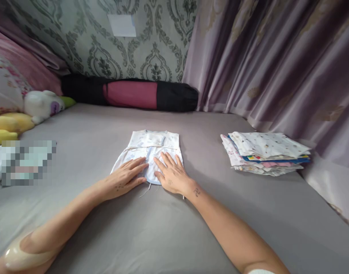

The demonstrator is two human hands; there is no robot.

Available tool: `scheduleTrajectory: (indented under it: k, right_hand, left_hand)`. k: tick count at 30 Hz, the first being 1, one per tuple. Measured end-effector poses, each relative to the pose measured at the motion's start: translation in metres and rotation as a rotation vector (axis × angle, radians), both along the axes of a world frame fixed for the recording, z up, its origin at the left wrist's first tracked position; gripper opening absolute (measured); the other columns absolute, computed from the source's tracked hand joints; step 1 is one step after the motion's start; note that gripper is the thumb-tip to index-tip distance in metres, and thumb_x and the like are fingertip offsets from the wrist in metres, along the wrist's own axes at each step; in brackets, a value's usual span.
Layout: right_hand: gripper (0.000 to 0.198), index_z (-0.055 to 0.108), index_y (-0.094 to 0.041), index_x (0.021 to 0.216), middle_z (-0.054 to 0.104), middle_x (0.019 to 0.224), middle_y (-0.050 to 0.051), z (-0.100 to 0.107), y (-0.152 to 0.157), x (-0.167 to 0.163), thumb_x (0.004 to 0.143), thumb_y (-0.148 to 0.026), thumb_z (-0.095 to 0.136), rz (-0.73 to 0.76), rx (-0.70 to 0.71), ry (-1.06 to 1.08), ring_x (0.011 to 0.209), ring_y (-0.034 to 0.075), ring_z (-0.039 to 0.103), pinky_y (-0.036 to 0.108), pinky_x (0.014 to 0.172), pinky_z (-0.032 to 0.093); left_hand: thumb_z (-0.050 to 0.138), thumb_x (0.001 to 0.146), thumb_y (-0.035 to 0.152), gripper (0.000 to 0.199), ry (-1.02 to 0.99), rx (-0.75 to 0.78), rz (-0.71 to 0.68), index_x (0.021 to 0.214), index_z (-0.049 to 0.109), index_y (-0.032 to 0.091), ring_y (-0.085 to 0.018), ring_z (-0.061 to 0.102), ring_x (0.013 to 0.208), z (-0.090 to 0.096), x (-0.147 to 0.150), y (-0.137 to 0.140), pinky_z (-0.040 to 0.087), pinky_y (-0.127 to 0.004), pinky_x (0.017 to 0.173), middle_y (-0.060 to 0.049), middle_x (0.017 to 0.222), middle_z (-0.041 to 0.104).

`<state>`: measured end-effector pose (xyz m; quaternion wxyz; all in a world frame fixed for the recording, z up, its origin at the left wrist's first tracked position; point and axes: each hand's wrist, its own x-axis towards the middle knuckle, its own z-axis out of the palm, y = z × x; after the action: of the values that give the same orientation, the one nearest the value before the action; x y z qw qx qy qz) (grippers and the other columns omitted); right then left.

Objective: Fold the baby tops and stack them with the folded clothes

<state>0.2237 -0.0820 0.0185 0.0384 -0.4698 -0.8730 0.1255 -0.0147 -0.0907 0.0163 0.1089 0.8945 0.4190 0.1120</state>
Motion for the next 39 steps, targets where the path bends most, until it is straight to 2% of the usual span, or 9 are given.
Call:
scheduleTrajectory:
  k: [6,9,11,13,16,25,30,35,39]
  right_hand:
    - [0.054,0.030,-0.023,0.150,0.022,0.158,0.009,-0.001,0.001,0.001,0.100,-0.043,0.032,0.002,0.048,0.038,0.146,0.025,0.012,0.051,0.117,0.009]
    - [0.046,0.043,-0.021,0.142,0.041,0.148,0.010,0.001,-0.003,-0.002,0.097,-0.033,0.043,0.017,0.133,0.167,0.138,0.025,0.032,0.049,0.115,0.019]
    - [0.035,0.055,-0.021,0.128,0.056,0.132,0.009,0.002,-0.009,-0.007,0.094,-0.025,0.049,0.047,0.190,0.270,0.124,0.022,0.048,0.043,0.111,0.029]
    - [0.022,0.063,-0.021,0.112,0.063,0.115,0.007,0.005,-0.015,-0.013,0.093,-0.022,0.052,0.082,0.217,0.331,0.108,0.020,0.056,0.037,0.102,0.038]
    - [0.012,0.065,-0.020,0.099,0.063,0.103,0.005,0.008,-0.022,-0.020,0.091,-0.023,0.057,0.114,0.205,0.327,0.098,0.020,0.057,0.034,0.091,0.044]
    - [0.017,0.063,-0.020,0.102,0.062,0.101,0.006,0.006,-0.025,-0.025,0.087,-0.027,0.064,0.057,0.200,0.306,0.097,0.022,0.056,0.035,0.087,0.046]
    - [0.017,0.062,-0.020,0.106,0.063,0.096,0.006,0.003,-0.021,-0.028,0.095,-0.017,0.050,0.048,0.274,0.275,0.093,0.020,0.057,0.034,0.082,0.047]
    - [0.020,0.062,-0.020,0.103,0.064,0.094,0.006,0.001,-0.019,-0.027,0.097,-0.013,0.044,0.054,0.323,0.276,0.091,0.020,0.059,0.032,0.080,0.047]
    - [0.012,0.059,-0.020,0.102,0.065,0.093,0.005,-0.004,-0.018,-0.025,0.096,-0.018,0.048,0.027,0.337,0.341,0.088,0.020,0.060,0.032,0.078,0.048]
  left_hand:
    - [0.047,0.095,0.044,0.032,-0.091,-0.033,-0.025,0.114,0.061,0.024,-0.020,0.059,0.105,0.010,-0.007,-0.002,0.049,-0.032,0.087,-0.008,0.122,0.058]
    - [0.046,0.096,0.036,0.024,-0.079,-0.004,-0.068,0.101,0.064,0.021,-0.018,0.059,0.090,0.013,-0.006,-0.003,0.049,-0.030,0.078,-0.006,0.101,0.062]
    - [0.044,0.097,0.031,0.023,-0.068,0.029,-0.100,0.097,0.065,0.019,-0.017,0.058,0.087,0.014,-0.005,-0.004,0.047,-0.029,0.075,-0.006,0.094,0.063]
    - [0.042,0.098,0.028,0.024,-0.057,0.070,-0.119,0.096,0.065,0.018,-0.017,0.058,0.085,0.014,-0.003,-0.006,0.046,-0.028,0.073,-0.006,0.092,0.063]
    - [0.040,0.098,0.024,0.026,-0.032,0.140,-0.134,0.094,0.064,0.017,-0.017,0.057,0.083,0.014,0.001,-0.009,0.046,-0.028,0.072,-0.006,0.089,0.063]
    - [0.044,0.090,0.018,0.017,-0.062,0.180,0.012,0.083,0.059,0.017,-0.016,0.057,0.076,0.011,0.011,-0.007,0.046,-0.027,0.070,-0.004,0.080,0.062]
    - [0.042,0.092,0.019,0.016,-0.138,0.205,0.071,0.086,0.057,0.017,-0.016,0.058,0.078,0.012,0.013,-0.007,0.047,-0.028,0.072,-0.005,0.083,0.062]
    - [0.047,0.095,0.039,0.026,-0.083,0.215,0.021,0.108,0.055,0.017,-0.021,0.058,0.091,0.010,0.009,-0.005,0.047,-0.034,0.078,-0.008,0.101,0.063]
    - [0.036,0.099,0.029,0.025,0.000,0.196,-0.017,0.111,0.055,0.018,-0.020,0.059,0.093,0.011,0.007,-0.002,0.046,-0.033,0.079,-0.008,0.101,0.064]
